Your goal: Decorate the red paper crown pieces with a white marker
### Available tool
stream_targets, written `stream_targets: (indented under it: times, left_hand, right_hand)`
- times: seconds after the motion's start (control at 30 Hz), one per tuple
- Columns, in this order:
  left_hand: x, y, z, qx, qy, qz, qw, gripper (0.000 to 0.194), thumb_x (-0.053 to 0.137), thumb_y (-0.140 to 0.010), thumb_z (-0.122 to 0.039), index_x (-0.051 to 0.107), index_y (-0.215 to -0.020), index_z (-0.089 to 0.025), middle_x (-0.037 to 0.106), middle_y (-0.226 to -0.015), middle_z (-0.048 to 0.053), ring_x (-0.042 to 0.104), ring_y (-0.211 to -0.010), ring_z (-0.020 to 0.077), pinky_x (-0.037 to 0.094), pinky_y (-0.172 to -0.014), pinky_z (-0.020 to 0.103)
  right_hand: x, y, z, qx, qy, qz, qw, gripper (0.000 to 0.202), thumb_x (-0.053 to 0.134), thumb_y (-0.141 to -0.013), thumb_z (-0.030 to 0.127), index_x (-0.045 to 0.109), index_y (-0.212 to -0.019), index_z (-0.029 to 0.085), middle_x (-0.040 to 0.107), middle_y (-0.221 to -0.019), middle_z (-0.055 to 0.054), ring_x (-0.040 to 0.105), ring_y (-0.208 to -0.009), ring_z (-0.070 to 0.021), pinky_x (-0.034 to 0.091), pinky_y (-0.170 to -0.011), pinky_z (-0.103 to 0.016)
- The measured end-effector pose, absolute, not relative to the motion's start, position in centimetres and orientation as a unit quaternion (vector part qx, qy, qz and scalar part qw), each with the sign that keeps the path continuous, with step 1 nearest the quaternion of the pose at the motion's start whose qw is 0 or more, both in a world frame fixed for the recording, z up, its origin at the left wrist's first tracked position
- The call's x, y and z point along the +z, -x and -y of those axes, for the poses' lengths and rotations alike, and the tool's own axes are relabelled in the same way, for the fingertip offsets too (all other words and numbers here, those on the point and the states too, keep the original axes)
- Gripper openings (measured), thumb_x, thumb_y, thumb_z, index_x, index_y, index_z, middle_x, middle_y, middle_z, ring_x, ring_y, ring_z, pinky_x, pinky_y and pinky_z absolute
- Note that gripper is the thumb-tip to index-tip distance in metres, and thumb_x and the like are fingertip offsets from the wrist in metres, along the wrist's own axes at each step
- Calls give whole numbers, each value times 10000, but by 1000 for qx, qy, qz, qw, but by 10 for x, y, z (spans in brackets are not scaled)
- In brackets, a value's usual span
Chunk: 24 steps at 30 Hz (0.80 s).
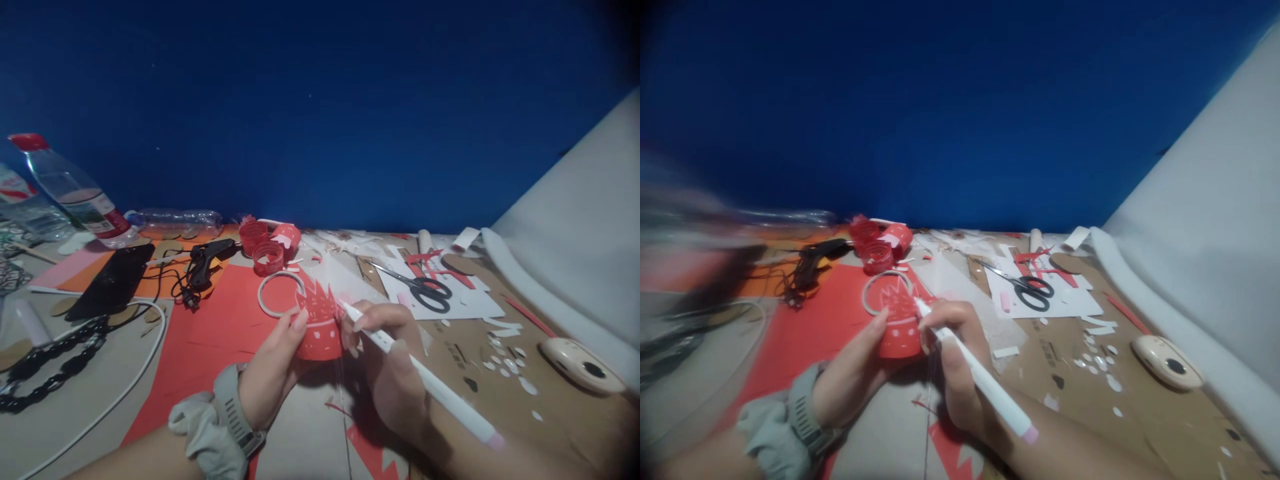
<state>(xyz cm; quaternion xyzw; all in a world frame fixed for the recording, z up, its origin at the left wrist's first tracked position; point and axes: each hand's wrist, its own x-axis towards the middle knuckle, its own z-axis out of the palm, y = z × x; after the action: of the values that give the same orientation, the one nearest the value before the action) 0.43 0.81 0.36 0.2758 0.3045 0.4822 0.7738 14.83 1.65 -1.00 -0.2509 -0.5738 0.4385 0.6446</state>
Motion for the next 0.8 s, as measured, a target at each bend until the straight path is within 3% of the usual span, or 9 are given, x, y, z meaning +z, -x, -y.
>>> stream_targets:
  times: [0.1, 0.2, 0.27, 0.43, 0.53, 0.67, 0.8]
  left_hand:
    - [5, -5, -8, 479, -245, -290, 792, 476, 601, -865, -545, 696, -1085, -134, 722, -1045, 131, 607, -1154, 326, 417, -1056, 493]
    - [6, -4, -6, 463, -255, -274, 803, 430, 664, -815, -554, 723, -873, -132, 703, -766, 80, 673, -984, 309, 492, -955, 458]
    - [7, -3, -6, 459, -247, -275, 808, 405, 686, -804, -531, 705, -761, -129, 685, -718, 67, 683, -931, 289, 508, -924, 424]
    - [9, -3, -5, 523, -193, -281, 781, 465, 630, -853, -527, 690, -1110, -144, 734, -1004, 108, 660, -1001, 256, 511, -891, 355]
    - [9, -3, -5, 522, -188, -269, 788, 476, 619, -859, -540, 686, -1134, -158, 732, -1082, 109, 655, -1025, 249, 510, -888, 347]
    - [11, -4, -5, 509, -205, -263, 794, 481, 529, -922, -516, 665, -1195, -143, 694, -1211, 115, 585, -1191, 270, 436, -1024, 378]
    - [11, -5, -6, 489, -215, -271, 801, 543, 522, -908, -536, 649, -1232, -119, 661, -1274, 131, 499, -1298, 325, 342, -1119, 446]
  right_hand:
    - [-7, -147, -13, 471, 190, 583, 635, 215, 412, -994, 419, 564, -1023, 270, 483, -807, -1, 438, -690, -163, 350, -630, -316]
    - [-2, -145, -9, 515, 149, 582, 612, 206, 417, -989, 397, 563, -1051, 266, 494, -821, -7, 450, -696, -162, 366, -613, -307]
    - [0, -144, -9, 510, 151, 575, 622, 209, 409, -990, 393, 564, -1053, 268, 502, -822, -11, 475, -720, -169, 387, -623, -310]
    - [-4, -146, -20, 412, 177, 606, 657, 170, 433, -988, 352, 568, -1044, 267, 499, -790, -6, 475, -704, -170, 411, -634, -314]
    - [-8, -147, -22, 436, 232, 585, 643, 164, 420, -993, 367, 550, -1047, 284, 480, -850, -12, 461, -682, -162, 392, -558, -282]
    - [-9, -146, -18, 370, 253, 621, 643, 185, 424, -983, 405, 554, -1025, 281, 485, -836, -15, 462, -702, -178, 398, -643, -322]
    - [-9, -146, -17, 373, 238, 642, 626, 176, 413, -989, 391, 548, -1015, 281, 501, -817, -14, 481, -700, -180, 399, -631, -321]
